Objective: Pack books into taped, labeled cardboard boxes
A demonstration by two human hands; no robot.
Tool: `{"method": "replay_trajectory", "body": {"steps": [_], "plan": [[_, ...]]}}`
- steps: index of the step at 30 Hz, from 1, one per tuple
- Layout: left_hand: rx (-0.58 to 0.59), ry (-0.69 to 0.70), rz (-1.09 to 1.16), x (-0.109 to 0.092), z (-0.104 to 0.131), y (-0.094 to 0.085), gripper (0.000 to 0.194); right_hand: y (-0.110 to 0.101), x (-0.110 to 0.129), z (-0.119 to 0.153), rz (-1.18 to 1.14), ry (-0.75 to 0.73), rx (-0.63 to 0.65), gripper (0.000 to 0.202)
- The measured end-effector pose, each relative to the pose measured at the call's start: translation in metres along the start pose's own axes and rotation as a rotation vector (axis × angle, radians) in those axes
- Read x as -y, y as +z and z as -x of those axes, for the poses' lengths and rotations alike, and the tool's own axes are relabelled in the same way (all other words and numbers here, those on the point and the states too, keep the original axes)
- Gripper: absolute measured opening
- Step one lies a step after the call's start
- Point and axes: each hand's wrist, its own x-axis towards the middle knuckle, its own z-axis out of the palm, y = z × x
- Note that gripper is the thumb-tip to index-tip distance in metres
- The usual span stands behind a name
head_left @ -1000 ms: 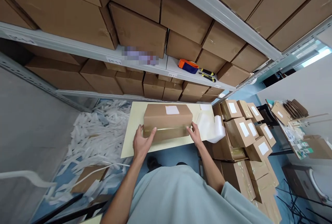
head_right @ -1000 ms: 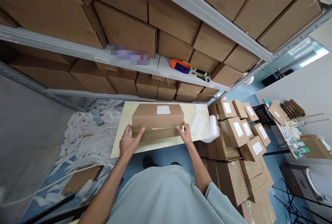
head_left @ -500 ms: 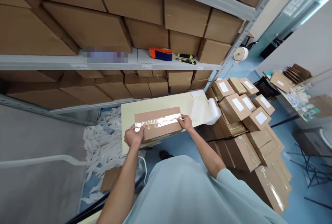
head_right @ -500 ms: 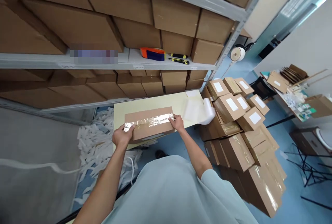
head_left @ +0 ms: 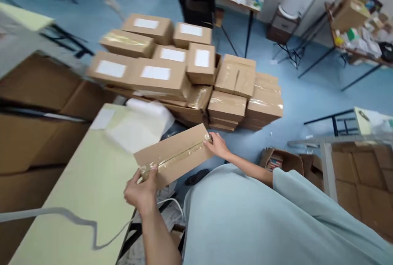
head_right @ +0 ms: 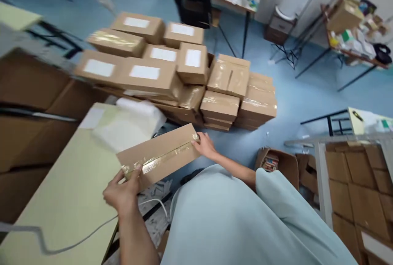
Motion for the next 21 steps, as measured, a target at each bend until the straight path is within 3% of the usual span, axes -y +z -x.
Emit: {"method": "replay_trajectory", "body": {"steps": [4,8,11,15,18,21], "plan": [[0.202,0.119,-0.129,-0.107,0.031,0.08,0.072,-0.067,-0.1,0.056,-0.074,0.249,-0.224,0.045],[0.385,0.407,-0.221,-0.183,0.075,0.146,0.064,-0.108,-0.169,0.114,-0.171,0.445,-0.45,0.044],[0.515,0.547,-0.253,-0.217,0.106,0.183,0.057,-0.127,-0.203,0.145,-0.185,0.555,-0.64,0.047],[0.694,0.706,-0.287,-0.248,0.134,0.219,0.047,-0.146,-0.232,0.166,-0.197,0.672,-0.801,0.056],[0.814,0.775,-0.279,-0.272,0.141,0.235,0.041,-0.163,-0.24,0.171,-0.189,0.732,-0.869,0.062],[0.91,0.813,-0.204,-0.299,0.137,0.239,0.04,-0.187,-0.234,0.166,-0.157,0.77,-0.928,0.069]]}}
